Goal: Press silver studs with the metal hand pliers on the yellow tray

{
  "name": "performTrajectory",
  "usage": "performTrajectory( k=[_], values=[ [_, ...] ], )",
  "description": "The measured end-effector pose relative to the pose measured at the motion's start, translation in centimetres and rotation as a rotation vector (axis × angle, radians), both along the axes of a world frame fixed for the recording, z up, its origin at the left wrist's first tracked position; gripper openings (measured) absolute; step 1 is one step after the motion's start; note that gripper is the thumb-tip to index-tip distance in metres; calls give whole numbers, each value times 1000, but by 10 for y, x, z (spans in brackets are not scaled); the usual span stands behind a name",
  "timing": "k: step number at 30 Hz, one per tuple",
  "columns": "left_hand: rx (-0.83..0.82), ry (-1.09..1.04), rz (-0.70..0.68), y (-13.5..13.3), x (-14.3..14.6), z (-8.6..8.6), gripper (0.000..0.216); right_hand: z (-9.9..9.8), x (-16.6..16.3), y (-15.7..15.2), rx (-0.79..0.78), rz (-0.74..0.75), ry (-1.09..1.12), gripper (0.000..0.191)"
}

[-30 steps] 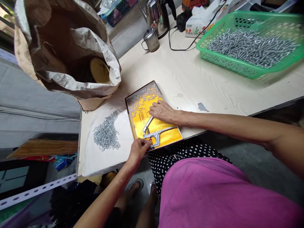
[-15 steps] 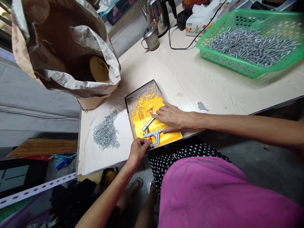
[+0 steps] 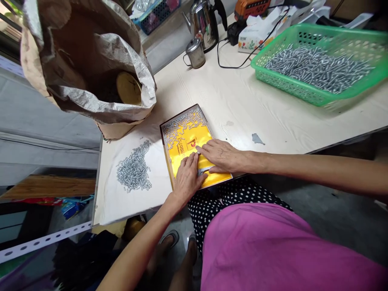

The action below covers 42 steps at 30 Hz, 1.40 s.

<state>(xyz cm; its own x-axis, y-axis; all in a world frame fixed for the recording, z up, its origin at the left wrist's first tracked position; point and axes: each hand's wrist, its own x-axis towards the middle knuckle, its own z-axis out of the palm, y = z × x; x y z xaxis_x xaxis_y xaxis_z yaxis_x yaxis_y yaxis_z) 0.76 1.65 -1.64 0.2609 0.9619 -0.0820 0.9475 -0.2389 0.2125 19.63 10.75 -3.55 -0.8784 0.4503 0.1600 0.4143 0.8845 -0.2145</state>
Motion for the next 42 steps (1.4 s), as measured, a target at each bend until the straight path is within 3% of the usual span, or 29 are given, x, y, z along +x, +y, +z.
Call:
performTrajectory(
  k=[3,9,17,20,23,25,28,29,31,34,38,42],
  values=[
    [-40,49,-2,14,-1,-3,68,-4,-4,-3,21,-82,-27,57],
    [-78,50,5,18,2,2,44,-9,-10,-9,44,-45,-57,17],
    [-112,24,31,16,7,5,10,-12,-8,-16,-65,43,-2,18],
    [-95,14,38,14,8,2,16,-16,-8,-16,-6,31,-3,17],
    [-21,-28,79,13,4,-3,46,-23,-9,-16,119,-20,7,15],
    [38,-83,115,13,-6,-2,62,-29,-9,-16,176,-35,62,10],
    [155,-78,283,11,-40,9,38,-35,-10,-17,165,24,128,10],
    [193,-20,386,9,-56,13,26,-35,-10,-17,137,49,143,12],
    [212,182,625,6,-88,20,24,-34,-11,-16,72,70,186,15],
    [66,413,832,2,-130,20,27,-28,-16,-11,41,16,251,20],
    [-32,506,881,1,-153,8,32,-13,-22,1,95,-131,279,20],
    [-11,523,759,1,-155,0,29,-5,-18,4,134,-73,268,19]
  ],
)
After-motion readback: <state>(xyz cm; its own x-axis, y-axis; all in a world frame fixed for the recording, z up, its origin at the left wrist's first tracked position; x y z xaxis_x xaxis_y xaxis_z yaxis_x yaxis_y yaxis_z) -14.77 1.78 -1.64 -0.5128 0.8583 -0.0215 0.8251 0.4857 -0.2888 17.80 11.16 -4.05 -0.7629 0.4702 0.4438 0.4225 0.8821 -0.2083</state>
